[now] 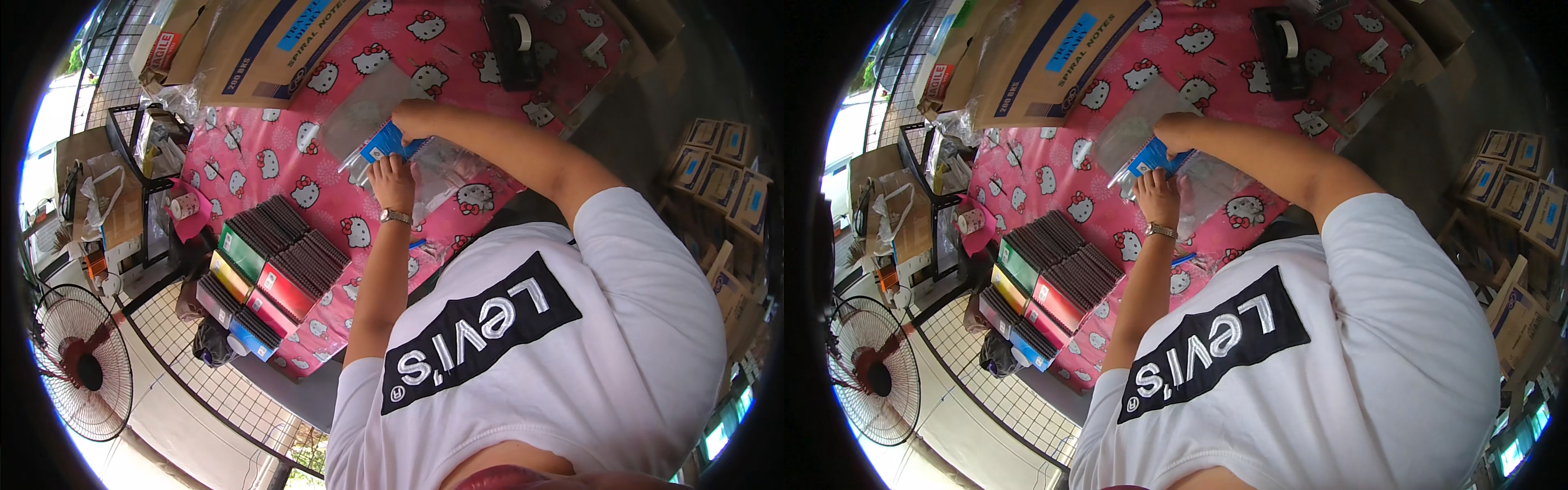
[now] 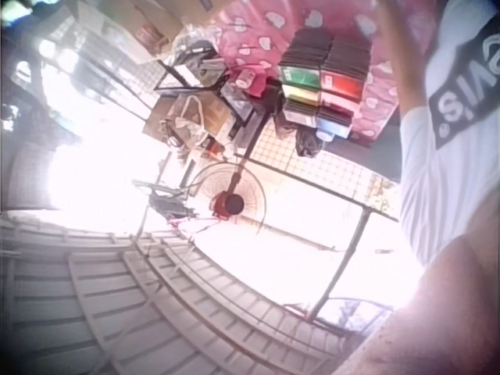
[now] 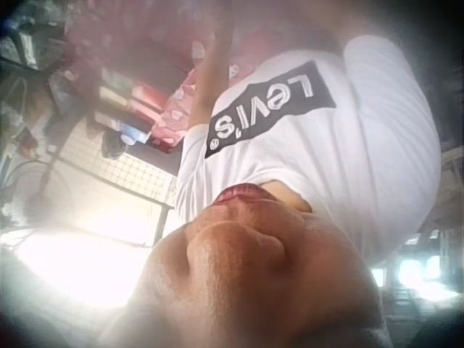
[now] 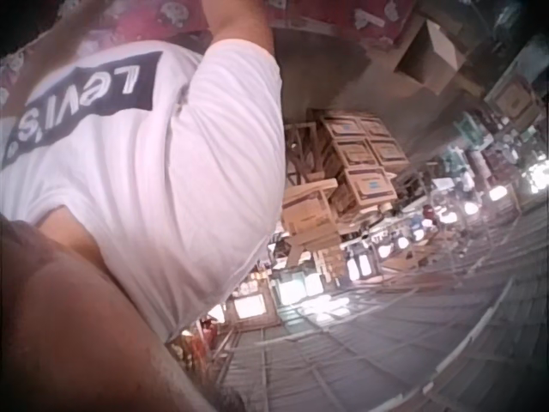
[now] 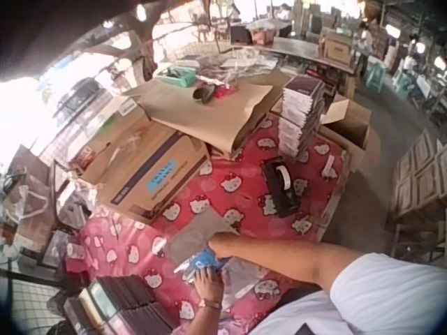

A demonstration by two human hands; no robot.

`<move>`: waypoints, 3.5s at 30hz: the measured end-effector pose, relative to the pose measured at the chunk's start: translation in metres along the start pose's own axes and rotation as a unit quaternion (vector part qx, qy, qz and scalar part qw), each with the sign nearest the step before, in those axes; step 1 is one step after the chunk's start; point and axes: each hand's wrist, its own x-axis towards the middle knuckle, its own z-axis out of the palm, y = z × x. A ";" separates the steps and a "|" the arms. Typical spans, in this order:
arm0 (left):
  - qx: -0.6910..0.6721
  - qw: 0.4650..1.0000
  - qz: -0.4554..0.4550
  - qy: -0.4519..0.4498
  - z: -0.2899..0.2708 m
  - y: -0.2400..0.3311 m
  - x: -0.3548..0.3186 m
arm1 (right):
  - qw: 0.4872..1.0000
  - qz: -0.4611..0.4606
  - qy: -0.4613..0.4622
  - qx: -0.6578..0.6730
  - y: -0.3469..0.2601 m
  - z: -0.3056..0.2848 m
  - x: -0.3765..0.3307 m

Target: The person organizes small notebooks by color on a table and then places stacks of them into clear plastic bags.

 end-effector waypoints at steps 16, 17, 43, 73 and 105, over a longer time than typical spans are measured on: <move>-0.103 0.995 0.013 0.007 -0.023 0.018 0.001 | 0.998 -0.040 -0.033 0.034 0.011 -0.040 -0.020; -0.199 0.980 0.009 0.013 -0.041 0.018 -0.002 | 0.997 -0.040 -0.049 0.046 0.017 -0.053 -0.032; -0.254 0.966 -0.008 -0.043 -0.084 0.047 0.012 | 0.927 -0.182 0.281 0.168 0.004 0.032 -0.125; -0.112 0.967 -0.161 -0.166 -0.109 0.057 0.032 | 0.628 0.264 0.449 0.579 0.172 0.013 -0.180; -0.678 0.615 -0.397 -0.069 -0.033 0.008 -0.068 | 0.953 -0.216 0.207 0.041 -0.009 0.027 -0.092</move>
